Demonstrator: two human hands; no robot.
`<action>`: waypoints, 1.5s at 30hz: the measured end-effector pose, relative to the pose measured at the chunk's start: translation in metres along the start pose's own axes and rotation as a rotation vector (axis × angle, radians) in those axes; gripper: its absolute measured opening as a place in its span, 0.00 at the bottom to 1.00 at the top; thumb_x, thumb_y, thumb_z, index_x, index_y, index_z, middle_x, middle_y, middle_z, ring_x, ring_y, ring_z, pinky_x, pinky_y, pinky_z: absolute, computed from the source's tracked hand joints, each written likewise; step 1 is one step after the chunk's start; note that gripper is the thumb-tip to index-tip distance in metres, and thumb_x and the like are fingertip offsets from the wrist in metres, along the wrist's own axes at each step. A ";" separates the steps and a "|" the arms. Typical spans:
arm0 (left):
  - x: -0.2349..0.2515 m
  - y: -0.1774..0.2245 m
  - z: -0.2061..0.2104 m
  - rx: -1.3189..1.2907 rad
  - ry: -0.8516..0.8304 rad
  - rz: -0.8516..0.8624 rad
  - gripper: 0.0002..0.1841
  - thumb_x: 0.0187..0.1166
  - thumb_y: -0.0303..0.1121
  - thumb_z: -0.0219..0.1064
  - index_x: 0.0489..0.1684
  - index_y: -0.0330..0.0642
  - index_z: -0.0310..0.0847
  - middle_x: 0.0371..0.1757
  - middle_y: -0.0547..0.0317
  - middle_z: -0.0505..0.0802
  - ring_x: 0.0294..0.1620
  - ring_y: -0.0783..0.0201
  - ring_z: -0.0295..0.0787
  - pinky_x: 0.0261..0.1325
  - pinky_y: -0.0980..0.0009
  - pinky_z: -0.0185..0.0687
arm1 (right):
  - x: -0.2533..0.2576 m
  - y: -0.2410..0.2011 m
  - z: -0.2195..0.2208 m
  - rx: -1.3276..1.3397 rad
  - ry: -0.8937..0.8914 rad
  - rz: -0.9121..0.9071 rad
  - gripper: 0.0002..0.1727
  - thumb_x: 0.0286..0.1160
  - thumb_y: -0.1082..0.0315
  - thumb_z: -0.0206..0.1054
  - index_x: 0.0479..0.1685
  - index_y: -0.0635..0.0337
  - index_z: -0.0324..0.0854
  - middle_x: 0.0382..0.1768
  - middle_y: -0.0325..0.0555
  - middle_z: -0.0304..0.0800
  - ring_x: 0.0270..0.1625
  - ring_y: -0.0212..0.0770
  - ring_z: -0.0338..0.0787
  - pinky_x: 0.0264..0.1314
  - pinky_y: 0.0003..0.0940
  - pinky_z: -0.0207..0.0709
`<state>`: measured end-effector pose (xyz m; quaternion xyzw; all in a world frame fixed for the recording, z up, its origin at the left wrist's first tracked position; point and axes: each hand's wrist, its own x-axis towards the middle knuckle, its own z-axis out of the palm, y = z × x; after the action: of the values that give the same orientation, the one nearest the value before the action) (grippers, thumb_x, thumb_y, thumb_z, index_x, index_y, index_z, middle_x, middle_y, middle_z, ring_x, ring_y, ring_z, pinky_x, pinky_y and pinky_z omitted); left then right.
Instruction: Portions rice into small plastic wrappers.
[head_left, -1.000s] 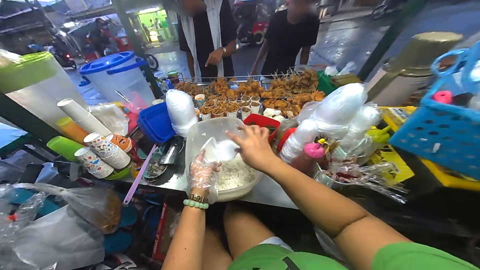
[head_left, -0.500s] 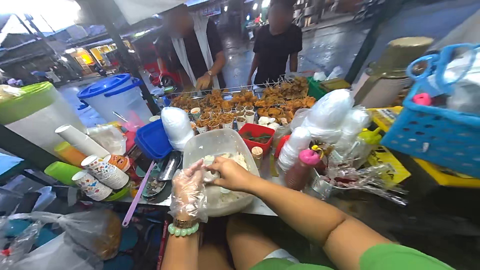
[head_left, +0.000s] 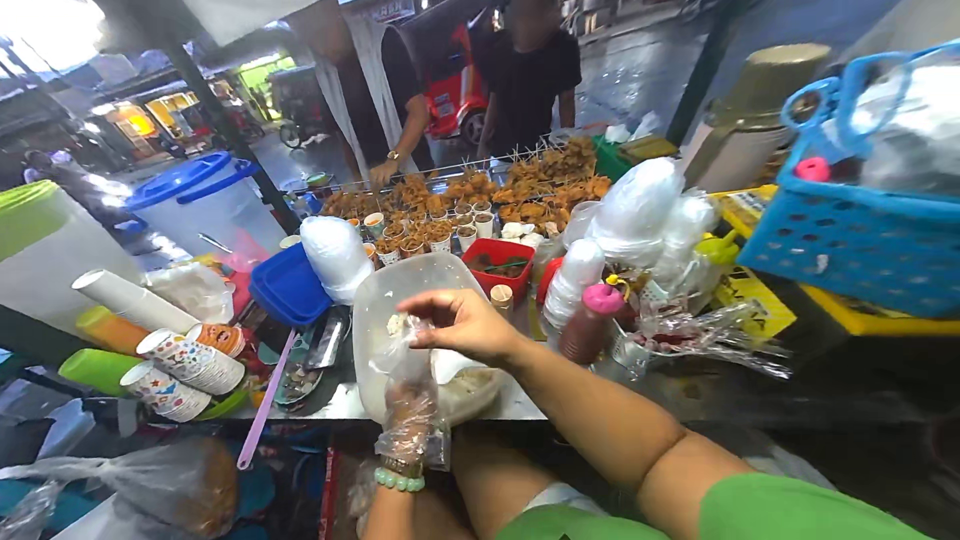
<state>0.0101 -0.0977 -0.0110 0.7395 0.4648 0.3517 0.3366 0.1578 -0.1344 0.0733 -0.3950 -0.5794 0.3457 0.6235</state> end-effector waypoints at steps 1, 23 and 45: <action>0.002 0.001 0.001 -0.046 0.005 -0.042 0.15 0.85 0.33 0.65 0.61 0.30 0.84 0.44 0.47 0.92 0.41 0.63 0.89 0.53 0.65 0.86 | 0.000 0.007 -0.010 0.010 -0.037 0.087 0.37 0.60 0.74 0.80 0.77 0.66 0.74 0.61 0.49 0.86 0.46 0.27 0.88 0.49 0.22 0.85; -0.008 0.015 -0.072 -0.617 -0.239 0.109 0.15 0.75 0.15 0.58 0.34 0.44 0.90 0.29 0.73 0.94 0.30 0.80 0.89 0.38 0.81 0.87 | -0.037 0.047 0.018 0.440 0.120 0.394 0.07 0.74 0.81 0.62 0.41 0.61 0.81 0.30 0.31 0.88 0.32 0.23 0.85 0.39 0.22 0.81; -0.021 0.022 -0.013 -0.535 0.116 0.463 0.35 0.68 0.17 0.65 0.76 0.12 0.51 0.46 0.66 0.91 0.47 0.82 0.88 0.56 0.83 0.85 | -0.052 0.070 0.000 -0.517 -0.183 0.038 0.26 0.68 0.69 0.77 0.68 0.68 0.84 0.58 0.68 0.90 0.62 0.62 0.89 0.68 0.58 0.79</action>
<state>0.0028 -0.1223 0.0095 0.6898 0.1948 0.5693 0.4027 0.1550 -0.1491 -0.0131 -0.5190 -0.6948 0.2319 0.4406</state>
